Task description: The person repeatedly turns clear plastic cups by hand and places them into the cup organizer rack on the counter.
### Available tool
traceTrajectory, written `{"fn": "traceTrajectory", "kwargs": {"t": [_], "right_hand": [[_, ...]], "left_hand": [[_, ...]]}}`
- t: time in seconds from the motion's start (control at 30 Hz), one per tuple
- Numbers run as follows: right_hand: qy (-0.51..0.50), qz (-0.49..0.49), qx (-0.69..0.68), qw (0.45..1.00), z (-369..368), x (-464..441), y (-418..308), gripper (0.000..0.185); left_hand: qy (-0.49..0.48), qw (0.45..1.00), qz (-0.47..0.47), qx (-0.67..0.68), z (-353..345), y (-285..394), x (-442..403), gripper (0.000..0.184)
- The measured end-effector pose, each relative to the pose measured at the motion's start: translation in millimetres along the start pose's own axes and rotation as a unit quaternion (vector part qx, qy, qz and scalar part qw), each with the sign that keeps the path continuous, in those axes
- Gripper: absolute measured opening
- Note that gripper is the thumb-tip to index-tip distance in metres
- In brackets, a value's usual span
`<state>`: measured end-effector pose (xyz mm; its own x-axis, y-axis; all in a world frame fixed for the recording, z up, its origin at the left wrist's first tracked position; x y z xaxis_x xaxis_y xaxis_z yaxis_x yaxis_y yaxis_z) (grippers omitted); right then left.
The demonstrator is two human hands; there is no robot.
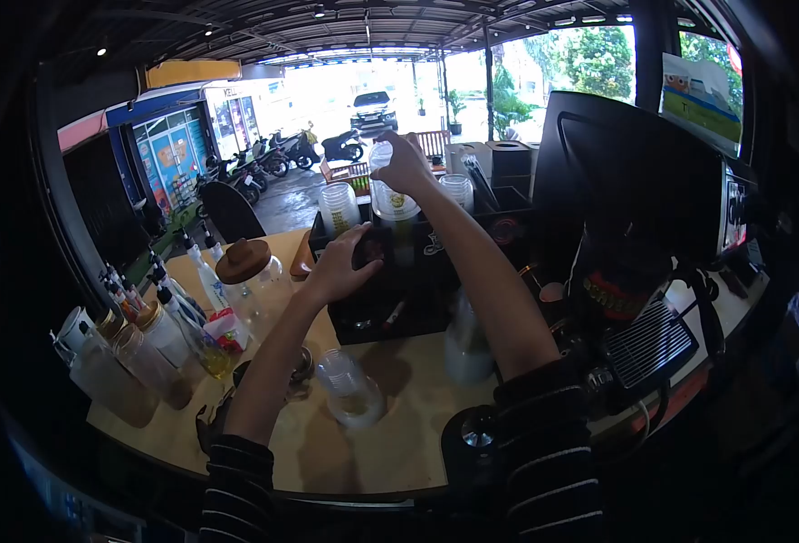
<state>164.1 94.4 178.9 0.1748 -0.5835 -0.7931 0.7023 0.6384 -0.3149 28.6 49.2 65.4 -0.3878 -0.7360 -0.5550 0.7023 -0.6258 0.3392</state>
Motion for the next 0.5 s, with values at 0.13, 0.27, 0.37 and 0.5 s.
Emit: {"fn": "traceTrajectory", "kwargs": {"t": [0.13, 0.27, 0.37, 0.5], "right_hand": [[-0.04, -0.015, 0.039, 0.998, -17.2, -5.8, 25.1, 0.069], [-0.074, -0.038, 0.064, 0.994, -32.6, -1.5, 46.8, 0.066], [-0.093, -0.039, 0.061, 0.993, -38.8, 5.6, 47.1, 0.065], [-0.072, -0.04, 0.08, 0.993, -42.2, 16.3, 46.8, 0.067]], "left_hand": [[-0.01, 1.0, 0.016, 0.009, 3.1, 2.8, 1.7, 0.068], [0.01, 1.0, 0.006, 0.025, 3.8, 2.0, 3.6, 0.066], [0.025, 0.999, -0.01, 0.035, 3.5, 2.0, 4.0, 0.066], [0.043, 0.998, -0.023, 0.038, 4.3, 3.2, 6.3, 0.067]]}}
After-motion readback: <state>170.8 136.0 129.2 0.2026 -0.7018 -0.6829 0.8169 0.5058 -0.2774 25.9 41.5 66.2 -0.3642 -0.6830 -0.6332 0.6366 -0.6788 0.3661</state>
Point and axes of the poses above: each hand's wrist, its own x-axis away from the middle knuckle, its own z-axis out of the back of the hand, y = z × x, the point moved 8 cm from there along -x, towards the middle knuckle, and after that the axes turned 10 degrees about z, right-handed, at the moved point
